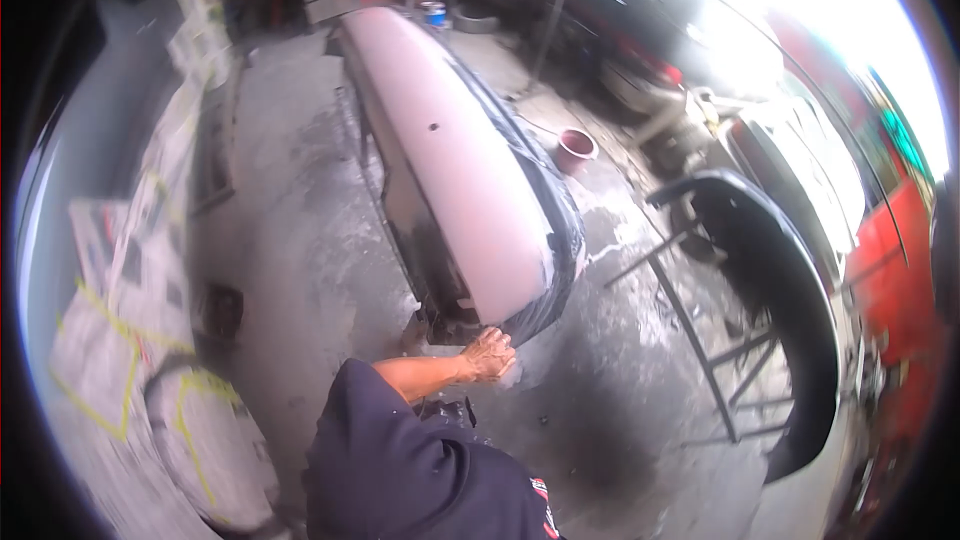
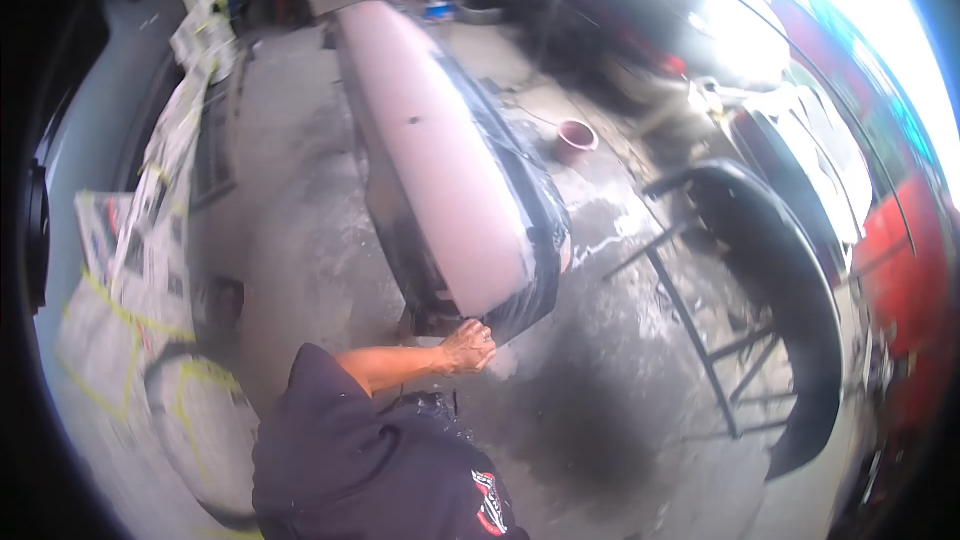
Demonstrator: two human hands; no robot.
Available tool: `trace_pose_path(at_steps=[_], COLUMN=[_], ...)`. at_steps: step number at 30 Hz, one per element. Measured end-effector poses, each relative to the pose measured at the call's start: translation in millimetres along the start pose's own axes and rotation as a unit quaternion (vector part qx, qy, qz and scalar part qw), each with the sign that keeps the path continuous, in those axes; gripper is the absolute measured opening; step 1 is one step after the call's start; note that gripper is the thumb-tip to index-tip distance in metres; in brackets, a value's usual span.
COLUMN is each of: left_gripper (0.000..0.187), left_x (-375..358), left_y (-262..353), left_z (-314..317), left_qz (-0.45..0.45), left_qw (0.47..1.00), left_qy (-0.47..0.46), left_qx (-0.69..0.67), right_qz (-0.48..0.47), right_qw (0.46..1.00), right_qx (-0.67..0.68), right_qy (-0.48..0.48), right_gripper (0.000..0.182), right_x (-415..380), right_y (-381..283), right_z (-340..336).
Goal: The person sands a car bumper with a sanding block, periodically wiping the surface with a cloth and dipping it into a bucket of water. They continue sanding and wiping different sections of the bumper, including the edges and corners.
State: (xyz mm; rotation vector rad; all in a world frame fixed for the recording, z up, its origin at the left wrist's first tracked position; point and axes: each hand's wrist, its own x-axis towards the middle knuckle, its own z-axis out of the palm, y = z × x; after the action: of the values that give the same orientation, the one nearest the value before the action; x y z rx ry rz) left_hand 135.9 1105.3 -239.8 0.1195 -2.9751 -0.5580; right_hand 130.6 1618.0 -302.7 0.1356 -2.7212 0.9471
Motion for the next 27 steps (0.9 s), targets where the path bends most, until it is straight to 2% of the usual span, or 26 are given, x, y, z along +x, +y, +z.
trace_pose_path(at_steps=[1,3,4,5,6,7,8,10,12,14,16,18,19,20,21,22,23,24,25,27], left_gripper=[0.025,0.025,0.025,0.022,0.019,0.016,0.013,0.011,0.015,0.022,0.026,0.004,0.004,0.014,0.028,0.028,0.027,0.028,0.027,0.027], left_x=[-2,-7,-11,-12,-14,-20,-27,-41,-54,-62,-59,-64,-68,-72,-74,-70,-63,-62,-67,-89], left_y=[16,51,74,105,136,163,197,254,302,351,397,433,441,447,455,466,480,487,475,483], left_z=[-2,-16,-34,-55,-73,-87,-114,-155,-201,-240,-266,-292,-295,-294,-293,-291,-285,-283,-291,-302], left_qz=[-0.03,-0.137,-0.152,-0.244,-0.323,-0.305,-0.261,-0.157,0.044,0.205,0.331,0.341,0.34,0.372,0.402,0.403,0.441,0.471,0.495,0.469], left_qw=[0.999,0.978,0.976,0.925,0.845,0.821,0.814,0.779,0.783,0.773,0.726,0.708,0.713,0.677,0.635,0.637,0.551,0.456,0.507,0.506], left_qy=[0.016,0.094,0.101,0.132,0.156,0.195,0.25,0.301,0.317,0.296,0.28,0.226,0.231,0.17,0.108,0.109,0.165,0.217,0.169,0.154], left_qx=[0.004,-0.126,-0.12,-0.261,-0.396,-0.441,-0.455,-0.527,-0.534,-0.522,-0.534,-0.576,-0.569,-0.611,-0.651,-0.648,-0.689,-0.723,-0.685,-0.707], right_qz=[-0.016,-0.03,-0.03,-0.026,-0.018,-0.009,0.003,0.032,0.052,0.061,0.065,0.075,0.079,0.085,0.028,-0.029,-0.042,-0.033,-0.039,-0.037], right_qw=[1.0,0.997,0.996,0.995,0.994,0.993,0.991,0.987,0.982,0.978,0.973,0.968,0.965,0.962,0.969,0.974,0.968,0.962,0.953,0.95], right_qx=[0.007,0.024,0.028,0.029,0.028,0.025,0.025,0.027,0.03,0.036,0.045,0.046,0.047,0.044,0.037,0.033,0.103,0.081,0.082,0.081], right_qy=[-0.022,-0.066,-0.083,-0.095,-0.106,-0.118,-0.129,-0.155,-0.179,-0.197,-0.216,-0.236,-0.245,-0.254,-0.241,-0.224,-0.227,-0.258,-0.288,-0.3], right_gripper=[0.033,0.033,0.033,0.033,0.033,0.033,0.033,0.033,0.034,0.034,0.034,0.034,0.034,0.034,0.033,0.032,0.028,0.024,0.025,0.026], right_x=[36,93,119,143,162,180,194,211,231,259,281,289,292,293,281,260,236,209,189,153], right_y=[20,54,67,84,103,122,137,162,180,186,181,178,183,190,183,172,174,138,154,160], right_z=[-3,-5,-11,-19,-29,-42,-51,-64,-68,-59,-43,-32,-19,-8,-1,15,30,9,23,16])
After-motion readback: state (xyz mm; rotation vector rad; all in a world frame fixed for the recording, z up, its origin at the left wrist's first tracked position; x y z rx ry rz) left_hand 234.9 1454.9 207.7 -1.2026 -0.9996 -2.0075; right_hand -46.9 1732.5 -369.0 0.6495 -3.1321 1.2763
